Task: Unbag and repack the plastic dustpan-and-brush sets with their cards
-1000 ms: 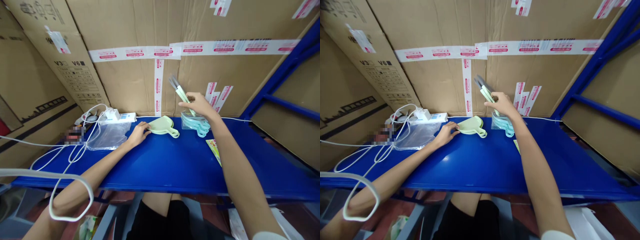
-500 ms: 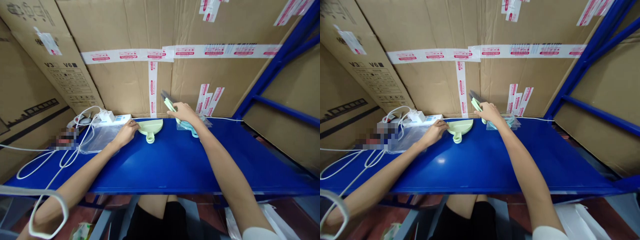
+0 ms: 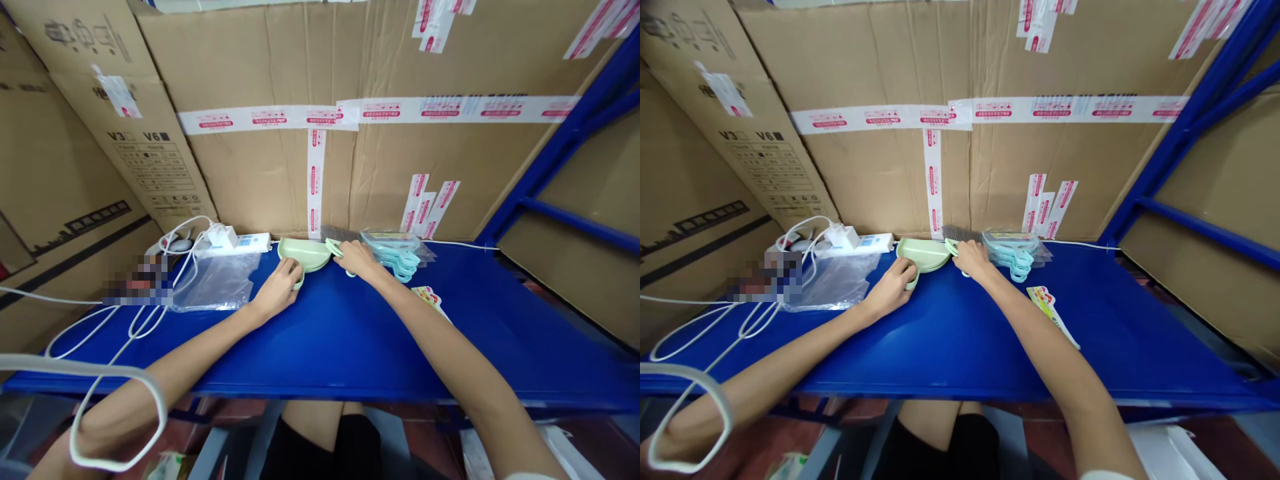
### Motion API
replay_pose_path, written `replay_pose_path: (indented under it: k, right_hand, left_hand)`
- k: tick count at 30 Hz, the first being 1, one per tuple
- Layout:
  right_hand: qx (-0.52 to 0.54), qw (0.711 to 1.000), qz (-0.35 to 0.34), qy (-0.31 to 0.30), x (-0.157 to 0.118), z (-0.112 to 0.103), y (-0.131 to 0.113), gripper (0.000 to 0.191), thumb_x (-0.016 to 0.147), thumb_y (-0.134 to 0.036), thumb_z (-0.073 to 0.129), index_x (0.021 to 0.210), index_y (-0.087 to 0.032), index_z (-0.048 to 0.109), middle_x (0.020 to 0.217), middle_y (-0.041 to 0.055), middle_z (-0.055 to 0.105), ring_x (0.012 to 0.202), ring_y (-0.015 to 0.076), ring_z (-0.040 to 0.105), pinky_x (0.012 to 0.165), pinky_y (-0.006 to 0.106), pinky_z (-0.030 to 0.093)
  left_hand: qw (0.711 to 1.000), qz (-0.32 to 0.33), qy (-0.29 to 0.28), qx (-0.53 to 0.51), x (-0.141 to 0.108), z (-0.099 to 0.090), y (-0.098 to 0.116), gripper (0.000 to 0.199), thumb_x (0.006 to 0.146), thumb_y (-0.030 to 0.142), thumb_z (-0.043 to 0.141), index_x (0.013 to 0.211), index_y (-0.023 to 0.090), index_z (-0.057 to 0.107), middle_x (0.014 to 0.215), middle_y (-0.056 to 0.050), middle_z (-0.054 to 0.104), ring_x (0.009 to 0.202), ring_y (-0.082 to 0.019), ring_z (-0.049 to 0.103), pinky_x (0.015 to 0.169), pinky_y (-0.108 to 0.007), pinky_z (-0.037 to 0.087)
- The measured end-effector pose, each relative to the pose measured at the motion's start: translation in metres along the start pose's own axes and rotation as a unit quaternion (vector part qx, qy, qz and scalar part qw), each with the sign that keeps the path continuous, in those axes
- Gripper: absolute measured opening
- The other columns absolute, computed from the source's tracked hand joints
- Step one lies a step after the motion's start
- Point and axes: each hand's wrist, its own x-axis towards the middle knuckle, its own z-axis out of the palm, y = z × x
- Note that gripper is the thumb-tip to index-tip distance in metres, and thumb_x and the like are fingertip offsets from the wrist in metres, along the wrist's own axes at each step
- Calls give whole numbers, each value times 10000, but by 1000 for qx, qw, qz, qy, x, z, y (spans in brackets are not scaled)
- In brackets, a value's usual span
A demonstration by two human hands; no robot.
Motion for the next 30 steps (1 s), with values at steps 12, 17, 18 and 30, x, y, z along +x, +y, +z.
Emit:
replay_pose_path:
  k: [12,17,18,30]
  right_hand:
    - [-12,1000,19,-15,-7,14,-18,373,1027,-301,547,1279,-110,744,1281,258,720,1237,347,693,968,395,554]
    - [2,1000,21,-20,-11,10,-19,377,1019,-325,580,1310,-128,717,1279,249,700,1223,333,697,952,360,559]
    - [4,1000,25,-17,-12,10,-20,378,1013,-300,586,1331,-131,701,1302,259,676,1184,322,716,938,352,561]
    - [2,1000,16,22,-18,15,-34,442,979,-129,574,1420,-156,592,1440,233,490,1081,288,764,922,342,576]
  left_hand:
    - [996,-56,14,-73,1,10,-56,307,704,-4,528,819,247,396,1028,-93,530,1003,-275,559,927,-433,533]
    - [992,-47,-13,-117,1,6,-46,282,899,323,667,865,247,397,1042,-77,526,969,-262,559,953,-465,527]
    - [992,-45,-16,-116,1,6,-42,267,940,367,643,882,244,413,1037,-77,528,969,-265,559,955,-472,524]
    - [998,-41,-4,-48,3,6,-42,243,1004,415,627,914,227,504,972,-84,587,1011,-305,565,928,-468,506]
